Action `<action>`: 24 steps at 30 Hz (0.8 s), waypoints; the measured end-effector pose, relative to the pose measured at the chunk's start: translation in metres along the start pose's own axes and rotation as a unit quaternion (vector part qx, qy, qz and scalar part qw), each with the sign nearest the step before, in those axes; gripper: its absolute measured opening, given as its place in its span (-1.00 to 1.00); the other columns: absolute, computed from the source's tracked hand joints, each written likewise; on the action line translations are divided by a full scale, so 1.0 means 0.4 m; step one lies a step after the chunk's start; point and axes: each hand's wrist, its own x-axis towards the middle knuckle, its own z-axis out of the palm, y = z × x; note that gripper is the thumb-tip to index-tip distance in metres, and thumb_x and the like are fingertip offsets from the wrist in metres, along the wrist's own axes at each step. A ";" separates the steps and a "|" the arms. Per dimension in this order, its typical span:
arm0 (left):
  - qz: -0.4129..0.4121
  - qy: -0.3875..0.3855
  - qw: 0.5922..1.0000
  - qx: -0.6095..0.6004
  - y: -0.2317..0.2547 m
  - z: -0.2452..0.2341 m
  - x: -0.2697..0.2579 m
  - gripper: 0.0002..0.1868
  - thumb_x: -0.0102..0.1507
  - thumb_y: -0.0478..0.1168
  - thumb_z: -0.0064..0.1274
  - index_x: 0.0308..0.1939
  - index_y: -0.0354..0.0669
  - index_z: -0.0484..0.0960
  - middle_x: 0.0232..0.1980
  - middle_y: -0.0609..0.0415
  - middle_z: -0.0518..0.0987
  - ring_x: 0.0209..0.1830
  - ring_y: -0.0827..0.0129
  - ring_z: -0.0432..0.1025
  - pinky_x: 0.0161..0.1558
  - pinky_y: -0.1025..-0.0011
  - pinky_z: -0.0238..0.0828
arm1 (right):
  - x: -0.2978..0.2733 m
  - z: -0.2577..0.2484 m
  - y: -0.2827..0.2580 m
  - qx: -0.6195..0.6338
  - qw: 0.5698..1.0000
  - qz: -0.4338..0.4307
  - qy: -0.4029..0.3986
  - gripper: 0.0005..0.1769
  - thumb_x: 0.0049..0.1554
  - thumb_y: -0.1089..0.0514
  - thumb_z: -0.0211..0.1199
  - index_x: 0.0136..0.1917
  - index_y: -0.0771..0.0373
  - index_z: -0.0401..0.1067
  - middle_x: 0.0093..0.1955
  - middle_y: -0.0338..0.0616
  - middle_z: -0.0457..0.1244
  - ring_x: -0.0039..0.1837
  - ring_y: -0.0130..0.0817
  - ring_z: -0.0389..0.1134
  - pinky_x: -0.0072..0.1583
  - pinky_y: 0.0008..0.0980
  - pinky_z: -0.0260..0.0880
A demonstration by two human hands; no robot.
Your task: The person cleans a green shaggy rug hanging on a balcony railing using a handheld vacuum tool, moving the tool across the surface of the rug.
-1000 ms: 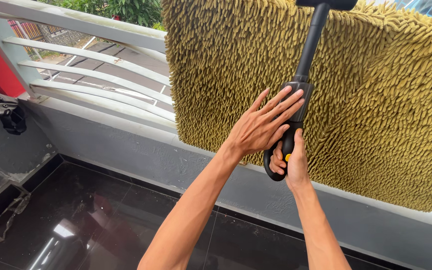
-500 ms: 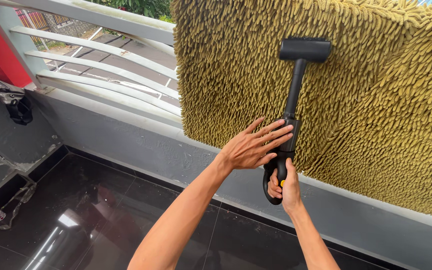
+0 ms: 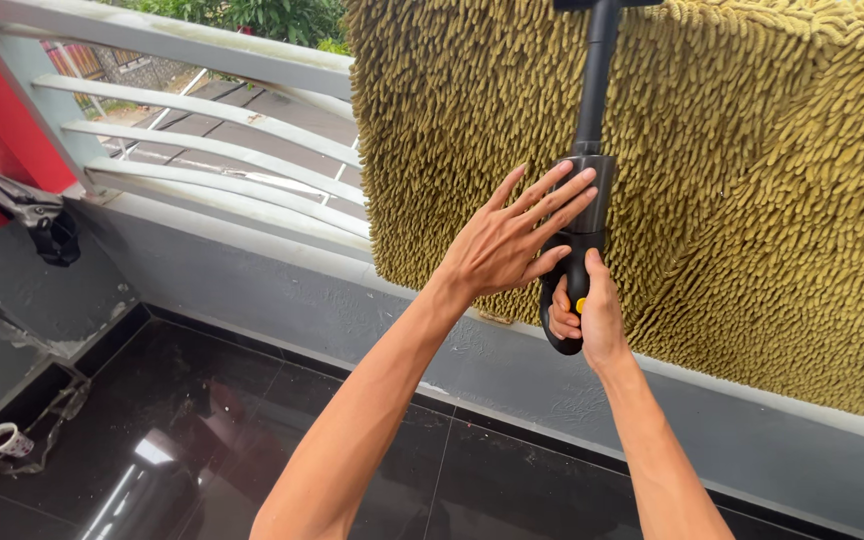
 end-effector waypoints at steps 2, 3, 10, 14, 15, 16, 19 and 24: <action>-0.001 0.000 1.000 -0.004 0.001 0.015 -0.007 -0.21 0.42 0.20 -0.13 0.64 0.07 0.01 0.70 0.21 -0.03 0.72 0.35 -0.15 0.68 -0.01 -0.30 | 0.006 -0.008 0.013 0.006 1.000 0.017 0.006 -0.23 0.34 -0.34 -0.30 -0.46 0.23 0.15 -0.63 -0.31 -0.10 -0.60 -0.49 -0.13 -0.50 -0.45 -0.11; -0.003 0.000 1.000 -0.006 0.001 0.024 -0.014 -0.21 0.41 0.20 -0.13 0.63 0.06 0.01 0.70 0.21 -0.03 0.71 0.35 -0.15 0.68 -0.02 -0.30 | 0.004 -0.010 0.028 0.015 0.999 0.029 0.009 -0.23 0.34 -0.35 -0.30 -0.46 0.23 0.15 -0.63 -0.31 -0.10 -0.60 -0.49 -0.13 -0.50 -0.45 -0.11; 0.028 -0.042 0.999 0.006 0.009 0.085 -0.109 -0.21 0.42 0.21 -0.16 0.64 0.03 0.02 0.70 0.18 -0.02 0.72 0.33 -0.16 0.66 -0.01 -0.31 | -0.025 -0.034 0.148 0.032 0.995 0.090 0.005 -0.23 0.31 -0.38 -0.27 -0.46 0.23 0.14 -0.64 -0.32 -0.10 -0.62 -0.51 -0.13 -0.50 -0.45 -0.08; 0.059 -0.061 0.996 0.021 0.016 0.083 -0.139 -0.20 0.41 0.20 -0.16 0.63 -0.05 0.03 0.70 0.14 -0.01 0.71 0.30 -0.18 0.65 -0.01 -0.33 | -0.046 -0.040 0.177 0.010 0.994 0.108 0.011 -0.22 0.30 -0.39 -0.27 -0.48 0.24 0.12 -0.64 -0.30 -0.11 -0.63 -0.48 -0.13 -0.51 -0.43 -0.10; 0.071 -0.062 0.995 0.028 0.014 0.078 -0.136 -0.20 0.41 0.19 -0.16 0.63 -0.08 0.04 0.70 0.13 -0.02 0.71 0.29 -0.18 0.65 0.00 -0.33 | -0.047 -0.040 0.176 0.003 0.994 0.106 0.009 -0.21 0.29 -0.39 -0.28 -0.48 0.25 0.12 -0.65 -0.29 -0.11 -0.63 -0.47 -0.12 -0.51 -0.42 -0.09; 0.083 -0.065 0.994 0.028 0.011 0.074 -0.125 -0.20 0.42 0.19 -0.17 0.63 -0.09 0.04 0.70 0.12 -0.02 0.72 0.29 -0.19 0.66 0.04 -0.34 | -0.050 -0.040 0.172 -0.004 0.994 0.105 0.009 -0.21 0.29 -0.39 -0.28 -0.49 0.26 0.13 -0.65 -0.29 -0.10 -0.63 -0.46 -0.11 -0.51 -0.42 -0.08; 0.120 -0.074 0.989 0.031 0.000 0.067 -0.071 -0.20 0.45 0.18 -0.20 0.65 -0.14 0.04 0.72 0.09 -0.04 0.73 0.28 -0.21 0.69 0.13 -0.37 | -0.028 -0.035 0.147 0.036 0.992 0.117 -0.013 -0.20 0.30 -0.42 -0.37 -0.45 0.23 0.13 -0.64 -0.31 -0.11 -0.61 -0.49 -0.15 -0.50 -0.44 -0.11; 0.190 -0.076 0.976 0.080 -0.067 0.045 0.058 -0.17 0.47 0.18 -0.23 0.67 -0.19 -0.04 0.73 0.07 -0.09 0.74 0.29 -0.24 0.68 0.16 -0.44 | 0.013 -0.018 0.047 0.056 0.995 0.081 -0.016 -0.19 0.30 -0.41 -0.45 -0.43 0.22 0.13 -0.62 -0.33 -0.11 -0.60 -0.49 -0.16 -0.47 -0.42 -0.07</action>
